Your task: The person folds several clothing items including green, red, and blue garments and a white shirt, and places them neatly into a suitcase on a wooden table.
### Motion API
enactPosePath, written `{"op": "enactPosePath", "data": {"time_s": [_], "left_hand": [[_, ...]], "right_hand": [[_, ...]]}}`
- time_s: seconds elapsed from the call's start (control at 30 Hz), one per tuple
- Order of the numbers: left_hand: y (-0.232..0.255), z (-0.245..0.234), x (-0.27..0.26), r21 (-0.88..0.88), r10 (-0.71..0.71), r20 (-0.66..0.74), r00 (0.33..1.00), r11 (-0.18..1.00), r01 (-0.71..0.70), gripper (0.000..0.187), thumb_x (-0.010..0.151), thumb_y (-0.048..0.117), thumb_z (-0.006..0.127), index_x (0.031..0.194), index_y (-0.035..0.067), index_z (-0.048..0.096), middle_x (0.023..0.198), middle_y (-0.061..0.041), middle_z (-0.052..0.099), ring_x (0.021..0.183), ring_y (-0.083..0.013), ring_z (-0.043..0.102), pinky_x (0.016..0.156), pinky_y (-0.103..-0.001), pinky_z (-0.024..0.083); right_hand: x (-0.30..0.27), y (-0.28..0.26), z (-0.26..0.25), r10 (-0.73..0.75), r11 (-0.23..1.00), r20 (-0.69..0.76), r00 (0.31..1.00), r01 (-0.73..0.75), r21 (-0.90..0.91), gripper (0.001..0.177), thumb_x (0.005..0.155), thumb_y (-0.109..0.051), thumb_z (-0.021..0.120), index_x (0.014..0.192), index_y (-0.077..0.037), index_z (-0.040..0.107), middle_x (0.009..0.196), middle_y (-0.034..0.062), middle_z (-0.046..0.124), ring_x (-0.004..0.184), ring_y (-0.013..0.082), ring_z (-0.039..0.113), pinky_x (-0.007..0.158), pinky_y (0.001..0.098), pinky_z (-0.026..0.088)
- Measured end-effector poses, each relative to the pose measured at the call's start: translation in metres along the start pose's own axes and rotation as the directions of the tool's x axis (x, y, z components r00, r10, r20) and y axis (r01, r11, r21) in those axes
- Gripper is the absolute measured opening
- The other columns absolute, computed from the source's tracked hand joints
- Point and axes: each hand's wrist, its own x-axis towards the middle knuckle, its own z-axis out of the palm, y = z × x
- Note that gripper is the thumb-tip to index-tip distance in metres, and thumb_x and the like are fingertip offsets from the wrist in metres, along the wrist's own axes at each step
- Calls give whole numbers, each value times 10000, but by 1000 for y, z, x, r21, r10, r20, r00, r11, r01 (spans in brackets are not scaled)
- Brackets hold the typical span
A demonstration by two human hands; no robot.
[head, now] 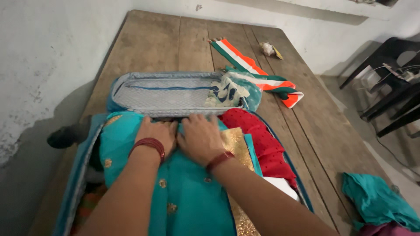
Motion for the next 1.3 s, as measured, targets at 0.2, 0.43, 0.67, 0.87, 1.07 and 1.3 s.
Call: {"op": "enactPosePath", "data": {"time_s": [0.2, 0.43, 0.67, 0.87, 1.07, 1.3], "left_hand": [[12, -9, -2, 25, -38, 43, 998, 999, 37, 596, 997, 192, 384, 1577, 317, 341, 1450, -72, 541, 1331, -219, 513, 1067, -529, 327], [22, 2, 0, 39, 98, -142, 985, 995, -94, 498, 1007, 278, 421, 1504, 294, 446, 1448, -25, 532, 1382, -218, 456, 1105, -468, 359], [25, -4, 3, -89, 62, -34, 997, 994, -65, 537, 984, 201, 451, 1517, 252, 416, 1460, -37, 522, 1347, -222, 479, 1019, -469, 409], [23, -18, -38, -175, -28, -255, 967, 984, -18, 395, 983, 152, 529, 1376, 123, 547, 1437, -83, 585, 1371, -255, 511, 1157, -438, 388], [18, -56, -101, -193, -327, -154, 932, 935, 296, 687, 843, 397, 631, 1471, 180, 458, 1611, -128, 329, 1493, -330, 238, 1150, -678, 206], [-6, -43, -118, -481, -432, -69, 899, 804, 349, 865, 790, 308, 638, 1586, 351, 301, 1693, -171, 102, 1536, -452, 64, 1007, -738, 324]], "right_hand": [[-38, 9, -12, 129, 992, -343, 930, -119, 50, 479, 930, -465, 596, 1122, -41, 707, 1110, 188, 651, 1107, 397, 566, 1029, 568, 379], [-28, 19, 19, 181, 976, -202, 963, -150, 158, 527, 945, -484, 549, 1123, -8, 689, 1124, 223, 667, 1127, 407, 587, 1013, 531, 422], [-22, 20, 26, 226, 967, -158, 961, -201, 157, 577, 912, -514, 548, 1152, -5, 680, 1146, 222, 669, 1109, 414, 590, 982, 561, 415], [-21, 18, 25, 210, 973, -190, 959, -186, 140, 568, 914, -501, 551, 1161, -4, 671, 1145, 214, 663, 1110, 405, 587, 973, 561, 418], [-23, 14, 24, 212, 971, -232, 949, -177, 163, 562, 898, -480, 566, 1169, 1, 672, 1142, 218, 660, 1123, 415, 573, 969, 559, 409], [-21, 14, 20, 220, 969, -182, 958, -193, 156, 536, 906, -470, 560, 1130, 4, 671, 1141, 211, 655, 1137, 413, 564, 957, 553, 409]]}}
